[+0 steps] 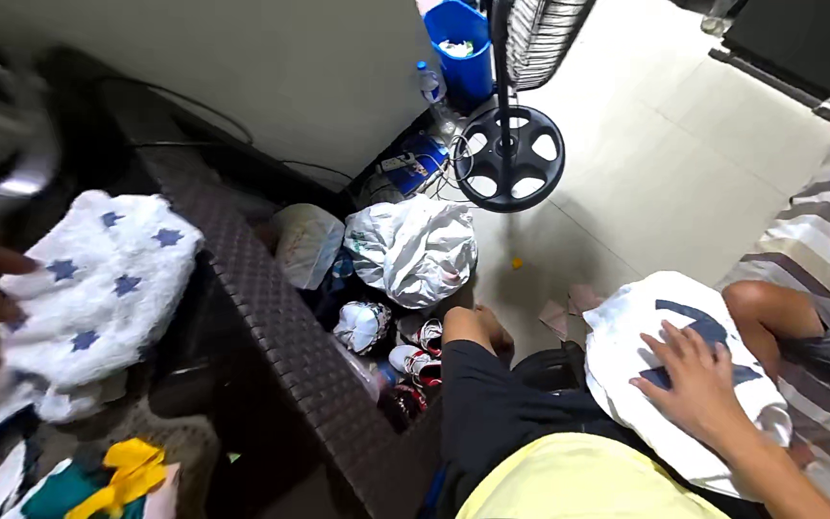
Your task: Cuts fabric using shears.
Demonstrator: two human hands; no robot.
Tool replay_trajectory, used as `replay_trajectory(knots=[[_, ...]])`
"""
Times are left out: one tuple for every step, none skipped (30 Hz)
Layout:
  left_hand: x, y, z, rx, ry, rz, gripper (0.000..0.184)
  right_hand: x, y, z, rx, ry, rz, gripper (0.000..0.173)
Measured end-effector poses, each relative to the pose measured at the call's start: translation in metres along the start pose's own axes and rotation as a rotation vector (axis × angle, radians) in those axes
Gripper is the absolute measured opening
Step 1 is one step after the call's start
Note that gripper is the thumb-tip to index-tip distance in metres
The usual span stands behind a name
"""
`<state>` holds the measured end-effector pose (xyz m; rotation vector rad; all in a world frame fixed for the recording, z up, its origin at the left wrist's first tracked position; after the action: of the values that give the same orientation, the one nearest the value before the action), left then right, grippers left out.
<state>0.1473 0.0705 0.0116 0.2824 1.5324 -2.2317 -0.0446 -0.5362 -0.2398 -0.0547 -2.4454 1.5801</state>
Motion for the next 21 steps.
replay_trajectory(knots=[[0.013,0.023,0.047,-0.038,0.055,-0.139,0.039,-0.003,0.002,-0.002,-0.047,-0.070,0.067,0.066],[0.032,0.049,0.091,-0.026,0.123,-0.309,0.039,-0.006,0.004,-0.003,-0.105,-0.108,0.115,0.063],[0.056,0.079,0.131,-0.011,0.181,-0.505,0.039,-0.011,0.005,-0.004,-0.173,-0.126,0.156,0.062],[0.083,0.110,0.168,-0.012,0.234,-0.691,0.036,-0.016,0.004,-0.005,-0.243,-0.135,0.190,0.064],[0.110,0.142,0.199,-0.023,0.276,-0.854,0.030,-0.021,0.003,-0.007,-0.315,-0.142,0.218,0.068],[0.137,0.173,0.224,-0.027,0.323,-0.989,0.025,-0.025,0.001,-0.010,-0.403,-0.133,0.217,0.072],[0.164,0.201,0.247,-0.016,0.381,-1.096,0.023,-0.030,-0.001,-0.015,-0.504,-0.106,0.170,0.076],[0.189,0.225,0.267,0.023,0.451,-1.153,0.021,-0.035,-0.002,-0.019,-0.620,-0.056,0.057,0.078],[0.212,0.244,0.286,0.104,0.535,-1.159,0.017,-0.040,0.000,-0.024,-0.736,0.001,-0.108,0.078],[0.233,0.261,0.303,0.176,0.601,-1.185,0.016,-0.044,0.004,-0.028,-0.841,0.045,-0.296,0.076],[0.250,0.274,0.318,0.248,0.648,-1.202,0.016,-0.048,0.009,-0.032,-0.908,0.072,-0.484,0.073],[0.264,0.285,0.331,0.289,0.658,-1.239,0.017,-0.052,0.015,-0.034,-0.898,0.078,-0.650,0.071],[0.273,0.296,0.340,0.307,0.651,-1.274,0.018,-0.057,0.023,-0.033,-0.818,0.070,-0.775,0.067],[0.281,0.307,0.346,0.314,0.630,-1.319,0.019,-0.061,0.032,-0.030,-0.699,0.056,-0.867,0.062],[0.287,0.318,0.348,0.325,0.594,-1.364,0.020,-0.066,0.043,-0.026,-0.596,0.049,-0.938,0.055],[0.291,0.331,0.346,0.338,0.551,-1.407,0.020,-0.070,0.054,-0.023,-0.526,0.044,-1.004,0.045],[0.293,0.343,0.341,0.357,0.503,-1.439,0.020,-0.073,0.065,-0.021,-0.486,0.044,-1.069,0.035],[0.292,0.355,0.334,0.374,0.468,-1.438,0.021,-0.077,0.074,-0.021,-0.460,0.038,-1.127,0.028],[0.287,0.366,0.325,0.378,0.438,-1.409,0.025,-0.081,0.082,-0.022,-0.438,0.033,-1.176,0.027],[0.278,0.376,0.314,0.365,0.393,-1.366,0.030,-0.086,0.090,-0.021,-0.424,0.047,-1.208,0.029],[0.267,0.388,0.299,0.340,0.319,-1.313,0.033,-0.090,0.097,-0.018,-0.424,0.080,-1.219,0.029]])
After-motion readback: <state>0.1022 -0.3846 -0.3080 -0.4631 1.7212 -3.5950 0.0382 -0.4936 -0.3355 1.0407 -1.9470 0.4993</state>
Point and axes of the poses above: each hand's wrist, its own x-axis away from the middle knuckle, its own y-axis out of the palm, z = x × y, the point moved 7 cm from there along -x, towards the middle knuckle, and after that the axes turned 15 degrees about z, right-handed, at the moved point
